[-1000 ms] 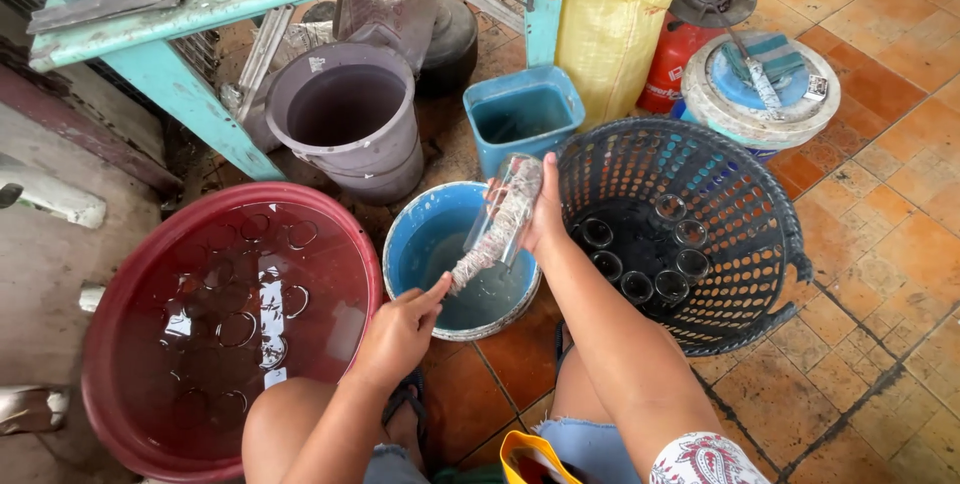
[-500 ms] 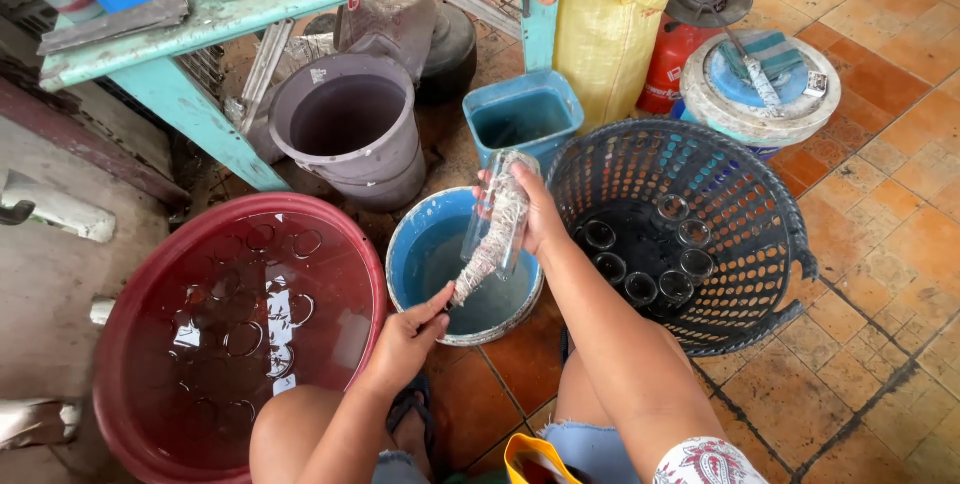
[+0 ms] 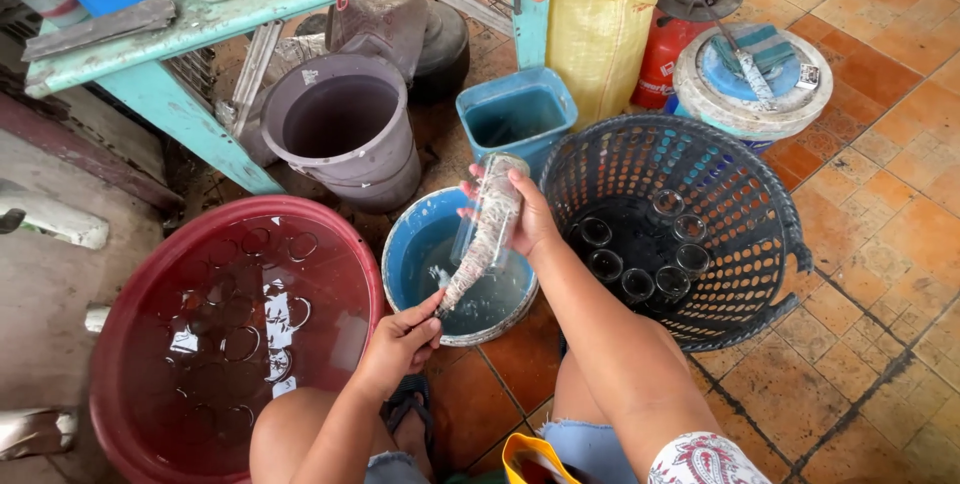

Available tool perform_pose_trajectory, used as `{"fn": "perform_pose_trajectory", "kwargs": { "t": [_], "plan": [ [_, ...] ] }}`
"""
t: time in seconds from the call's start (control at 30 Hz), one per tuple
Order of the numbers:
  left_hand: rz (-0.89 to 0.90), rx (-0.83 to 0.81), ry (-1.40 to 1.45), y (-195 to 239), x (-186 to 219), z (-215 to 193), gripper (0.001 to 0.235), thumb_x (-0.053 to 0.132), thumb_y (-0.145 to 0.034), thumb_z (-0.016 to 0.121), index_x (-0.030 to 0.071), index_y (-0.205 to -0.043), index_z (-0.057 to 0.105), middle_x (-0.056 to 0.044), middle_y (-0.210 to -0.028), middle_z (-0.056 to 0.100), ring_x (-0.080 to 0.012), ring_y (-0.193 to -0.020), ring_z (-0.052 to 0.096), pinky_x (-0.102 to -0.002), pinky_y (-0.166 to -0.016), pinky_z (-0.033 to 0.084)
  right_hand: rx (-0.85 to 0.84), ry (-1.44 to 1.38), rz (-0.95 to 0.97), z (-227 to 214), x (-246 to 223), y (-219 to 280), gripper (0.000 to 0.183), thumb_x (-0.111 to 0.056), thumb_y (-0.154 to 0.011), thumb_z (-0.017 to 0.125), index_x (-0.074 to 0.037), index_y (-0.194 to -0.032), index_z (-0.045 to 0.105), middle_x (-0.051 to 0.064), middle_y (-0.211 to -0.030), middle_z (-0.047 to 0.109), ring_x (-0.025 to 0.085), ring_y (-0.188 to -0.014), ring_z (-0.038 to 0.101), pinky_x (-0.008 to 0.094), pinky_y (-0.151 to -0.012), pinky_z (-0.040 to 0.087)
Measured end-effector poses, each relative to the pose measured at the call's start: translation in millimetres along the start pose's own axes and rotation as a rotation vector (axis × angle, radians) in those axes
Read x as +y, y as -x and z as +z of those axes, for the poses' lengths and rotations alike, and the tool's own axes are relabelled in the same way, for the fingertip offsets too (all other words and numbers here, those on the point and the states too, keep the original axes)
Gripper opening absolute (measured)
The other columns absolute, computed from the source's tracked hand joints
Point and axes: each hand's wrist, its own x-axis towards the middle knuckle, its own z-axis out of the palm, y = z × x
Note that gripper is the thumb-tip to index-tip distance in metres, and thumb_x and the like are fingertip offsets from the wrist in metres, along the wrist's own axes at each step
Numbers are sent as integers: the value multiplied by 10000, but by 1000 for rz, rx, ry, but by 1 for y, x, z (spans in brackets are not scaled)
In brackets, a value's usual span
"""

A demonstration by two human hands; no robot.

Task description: The person scrubs the inside of small clear glasses using a long-handled brush, rinses them in a red basin of water, and places them into a black plastic basket. The process is repeated for multiple glasses.

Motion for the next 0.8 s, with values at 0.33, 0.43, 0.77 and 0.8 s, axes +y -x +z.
{"fn": "perform_pose_trajectory", "kwargs": {
  "t": [0.33, 0.43, 0.77, 0.8],
  "plan": [
    [253, 150, -485, -26, -15, -22, 443, 78, -988, 604, 227, -1400, 675, -84, -692, 682, -133, -515, 550, -257, -398, 465, 563, 278, 116, -75, -8, -40, 471, -592, -816, 728, -384, -1232, 653, 59, -1089, 653, 299, -982, 657, 597, -829, 583],
    [137, -16, 116, -13, -11, -13, 460, 23, -1002, 539, 146, -1437, 628, -165, -669, 557, -127, -452, 378, -184, -300, 277, 478, 94, 21, -53, -3, -29, 348, -439, -816, 772, -277, -1122, 738, 85, -1117, 751, 328, -1018, 732, 563, -862, 604],
    [374, 187, -627, -14, 9, -7, 474, 89, -962, 672, 284, -1394, 675, -115, -1174, 788, -196, -1003, 724, -329, -802, 591, 478, 371, -130, -27, 2, -23, 569, -261, -818, 888, -225, -1218, 485, 140, -1087, 629, 363, -895, 733, 562, -709, 648],
    [412, 226, -756, -11, 12, -6, 472, 107, -967, 667, 298, -1399, 668, -112, -1102, 804, -250, -975, 769, -340, -795, 604, 500, 435, -141, -35, 2, -25, 622, -234, -791, 915, -221, -1223, 467, 118, -1065, 601, 307, -891, 724, 512, -705, 652]
  ]
}}
